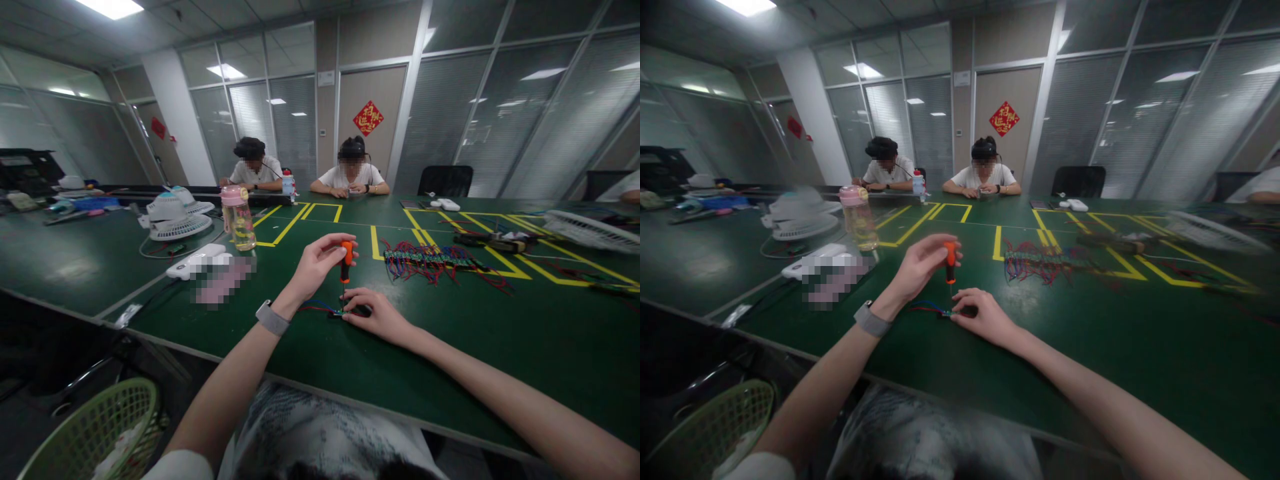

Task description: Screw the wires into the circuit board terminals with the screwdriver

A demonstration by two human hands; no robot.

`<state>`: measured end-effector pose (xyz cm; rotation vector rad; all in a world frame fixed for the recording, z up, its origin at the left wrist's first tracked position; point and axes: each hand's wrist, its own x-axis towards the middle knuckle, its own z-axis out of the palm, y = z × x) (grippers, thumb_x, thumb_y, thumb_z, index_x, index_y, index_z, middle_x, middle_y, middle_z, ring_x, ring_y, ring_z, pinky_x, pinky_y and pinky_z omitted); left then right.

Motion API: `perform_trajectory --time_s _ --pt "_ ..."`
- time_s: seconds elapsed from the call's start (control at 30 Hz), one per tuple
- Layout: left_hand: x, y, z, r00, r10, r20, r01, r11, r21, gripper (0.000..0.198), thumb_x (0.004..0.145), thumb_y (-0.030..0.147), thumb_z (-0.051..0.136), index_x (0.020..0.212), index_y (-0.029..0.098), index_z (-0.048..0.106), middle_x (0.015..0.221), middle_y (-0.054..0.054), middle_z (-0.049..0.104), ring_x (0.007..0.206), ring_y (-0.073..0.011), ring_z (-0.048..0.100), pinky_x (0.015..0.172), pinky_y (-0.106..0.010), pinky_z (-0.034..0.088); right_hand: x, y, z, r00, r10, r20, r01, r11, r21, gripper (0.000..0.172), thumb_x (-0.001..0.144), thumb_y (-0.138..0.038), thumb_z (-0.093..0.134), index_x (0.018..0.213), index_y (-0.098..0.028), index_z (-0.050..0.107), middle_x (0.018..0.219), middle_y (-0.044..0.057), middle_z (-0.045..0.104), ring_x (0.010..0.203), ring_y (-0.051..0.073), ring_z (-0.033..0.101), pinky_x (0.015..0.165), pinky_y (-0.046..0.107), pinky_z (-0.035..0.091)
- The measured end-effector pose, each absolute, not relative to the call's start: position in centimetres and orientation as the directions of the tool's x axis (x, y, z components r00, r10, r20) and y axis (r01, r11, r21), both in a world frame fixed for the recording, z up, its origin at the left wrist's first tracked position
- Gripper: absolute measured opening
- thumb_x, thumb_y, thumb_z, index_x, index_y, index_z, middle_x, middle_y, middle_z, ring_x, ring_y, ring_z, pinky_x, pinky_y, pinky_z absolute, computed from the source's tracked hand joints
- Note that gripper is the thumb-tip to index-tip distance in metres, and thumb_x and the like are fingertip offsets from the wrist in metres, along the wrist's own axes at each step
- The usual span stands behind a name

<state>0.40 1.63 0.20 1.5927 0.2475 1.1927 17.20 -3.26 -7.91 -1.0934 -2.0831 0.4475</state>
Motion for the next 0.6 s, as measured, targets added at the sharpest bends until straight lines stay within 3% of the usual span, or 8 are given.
perform_trajectory --time_s 0.07,0.17,0.27,0.33,0.47,0.6 --pt "0.27 1.7 0.25 0.409 0.679 0.61 -0.292 -0.536 0.792 0.023 0.078 0.026 0.067 0.099 0.018 0.066 0.098 -0.006 0.064 0.085 -0.0144 0.061 0.077 -0.027 0.051 17.19 -3.26 -7.86 -0.372 0.817 0.441 0.566 0.576 -0.589 0.006 0.077 -0.023 0.068 0.079 -0.019 0.071 0.105 0.009 0.069 0.105 0.024 0.062 0.093 0.042 0.047" --pt "0.15 1.57 0.42 0.354 0.66 0.663 -0.212 -0.634 0.744 0.018 0.082 0.03 0.063 0.094 0.017 0.068 0.107 -0.007 0.06 0.094 -0.016 0.058 0.079 -0.026 0.05 17.18 -3.28 -7.78 -0.371 0.822 0.431 0.575 0.568 -0.589 0.006 0.076 -0.023 0.068 0.08 -0.019 0.071 0.104 0.009 0.069 0.105 0.025 0.062 0.092 0.042 0.047" --pt "0.18 1.46 0.46 0.448 0.658 0.606 -0.351 -0.493 0.796 0.028 0.089 0.034 0.051 0.104 0.017 0.066 0.111 -0.01 0.061 0.096 -0.0196 0.061 0.08 -0.033 0.053 17.16 -3.31 -7.7 -0.37 0.824 0.429 0.575 0.566 -0.591 0.006 0.076 -0.023 0.069 0.08 -0.019 0.071 0.105 0.009 0.069 0.105 0.024 0.062 0.092 0.041 0.047" --pt "0.19 1.53 0.36 0.498 0.658 0.564 -0.402 -0.402 0.823 0.029 0.088 0.034 0.052 0.109 0.018 0.064 0.104 -0.009 0.064 0.088 -0.0191 0.064 0.076 -0.035 0.054 17.16 -3.33 -7.68 -0.369 0.823 0.432 0.573 0.568 -0.591 0.006 0.076 -0.023 0.069 0.079 -0.019 0.071 0.105 0.009 0.069 0.104 0.024 0.062 0.092 0.041 0.047" --pt "0.16 1.84 0.14 0.412 0.682 0.605 -0.314 -0.517 0.796 0.023 0.08 0.03 0.065 0.099 0.018 0.069 0.092 -0.005 0.066 0.079 -0.0137 0.061 0.073 -0.027 0.05 17.19 -3.31 -7.76 -0.371 0.818 0.44 0.569 0.575 -0.589 0.006 0.076 -0.024 0.068 0.079 -0.019 0.071 0.105 0.009 0.069 0.104 0.024 0.062 0.092 0.04 0.047" --pt "0.26 1.75 0.21 0.46 0.681 0.57 -0.379 -0.43 0.819 0.03 0.085 0.032 0.056 0.111 0.02 0.066 0.118 -0.009 0.061 0.102 -0.0197 0.06 0.085 -0.031 0.048 17.2 -3.3 -7.84 -0.37 0.815 0.447 0.566 0.579 -0.587 0.006 0.077 -0.024 0.068 0.08 -0.02 0.071 0.104 0.009 0.069 0.104 0.024 0.062 0.092 0.041 0.047"
